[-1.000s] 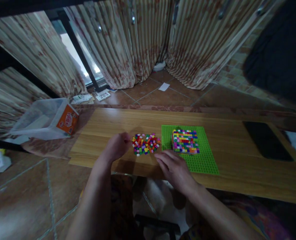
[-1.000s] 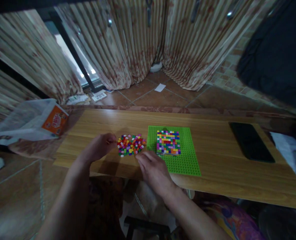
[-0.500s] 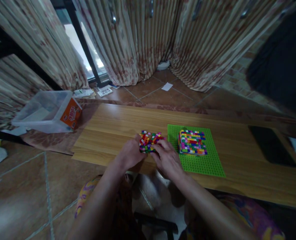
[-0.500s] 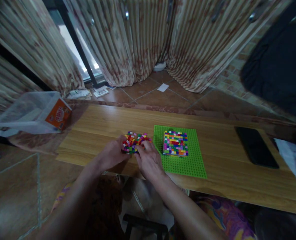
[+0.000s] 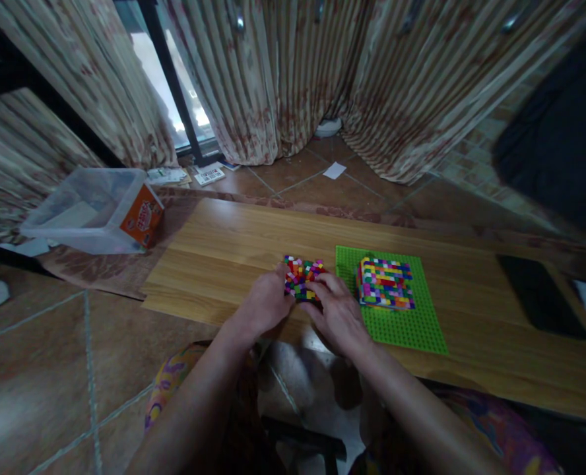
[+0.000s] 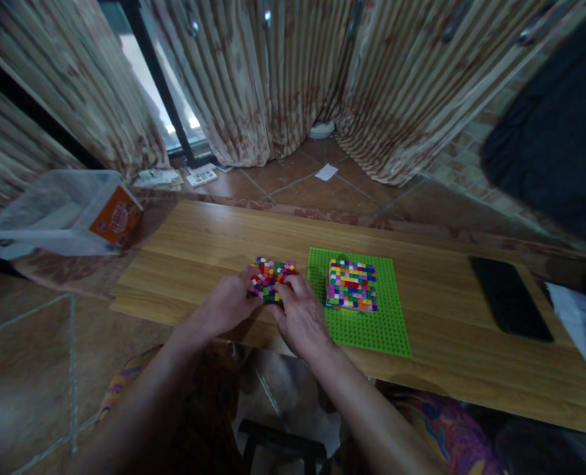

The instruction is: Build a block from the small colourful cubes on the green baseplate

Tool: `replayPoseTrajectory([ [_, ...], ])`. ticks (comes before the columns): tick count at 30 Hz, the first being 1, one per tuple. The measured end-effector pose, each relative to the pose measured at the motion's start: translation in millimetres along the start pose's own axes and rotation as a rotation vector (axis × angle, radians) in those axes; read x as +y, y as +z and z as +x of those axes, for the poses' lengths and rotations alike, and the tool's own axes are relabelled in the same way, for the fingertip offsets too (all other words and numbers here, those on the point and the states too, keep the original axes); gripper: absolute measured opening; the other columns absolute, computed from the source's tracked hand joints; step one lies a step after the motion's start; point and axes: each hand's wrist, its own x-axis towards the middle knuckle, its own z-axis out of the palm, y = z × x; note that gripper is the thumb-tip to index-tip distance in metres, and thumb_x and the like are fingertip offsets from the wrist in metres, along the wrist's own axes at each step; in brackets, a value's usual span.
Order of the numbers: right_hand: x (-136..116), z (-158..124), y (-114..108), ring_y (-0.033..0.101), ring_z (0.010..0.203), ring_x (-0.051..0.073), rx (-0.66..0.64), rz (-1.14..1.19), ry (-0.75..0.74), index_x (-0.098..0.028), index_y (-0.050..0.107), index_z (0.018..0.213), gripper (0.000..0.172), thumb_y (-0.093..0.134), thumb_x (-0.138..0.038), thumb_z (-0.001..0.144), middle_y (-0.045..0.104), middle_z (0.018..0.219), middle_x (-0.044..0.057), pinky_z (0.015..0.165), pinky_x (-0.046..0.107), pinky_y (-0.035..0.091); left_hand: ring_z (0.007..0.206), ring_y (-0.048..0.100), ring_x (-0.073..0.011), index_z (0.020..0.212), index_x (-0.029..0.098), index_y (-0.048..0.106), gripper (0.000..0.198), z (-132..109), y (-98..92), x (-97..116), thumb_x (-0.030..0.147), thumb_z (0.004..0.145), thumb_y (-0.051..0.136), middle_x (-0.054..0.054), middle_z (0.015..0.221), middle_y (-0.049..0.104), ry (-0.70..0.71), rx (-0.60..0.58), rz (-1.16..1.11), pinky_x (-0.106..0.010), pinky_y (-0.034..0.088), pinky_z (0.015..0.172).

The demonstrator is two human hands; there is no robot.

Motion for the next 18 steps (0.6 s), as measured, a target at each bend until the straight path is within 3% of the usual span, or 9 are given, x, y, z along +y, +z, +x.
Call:
replayPoseTrajectory([
  [9, 0.7, -1.7, -3.1, 0.054, 0.106, 0.026, 0.020, 0.032, 0.021, -0.017, 0.063, 0.101, 0.018, 0.057, -0.021, 0.084, 0.055, 0.111, 0.011, 0.096, 0.044, 0.048, 0.085, 0.065, -0.0201, 0.100, 0.020, 0.063, 0.021, -1.2, 1.6, 1.8, 0.020, 0.079, 0.058, -0.007, 0.095, 0.068, 0.074, 0.003, 0.130, -0.029, 0.049, 0.076],
  [18, 1.8, -3.5, -2.1, 0.049, 0.116, 0.027, 0.020, -0.004, -0.029, -0.015, 0.060, 0.111, 0.032, 0.049, -0.011, 0.082, 0.053, 0.119, 0.013, 0.102, 0.045, 0.045, 0.086, 0.064, -0.0198, 0.097, 0.020, 0.064, 0.019, -1.0, 7.2, 6.2, 0.023, 0.082, 0.053, -0.008, 0.100, 0.064, 0.093, 0.011, 0.230, -0.030, 0.049, 0.078],
])
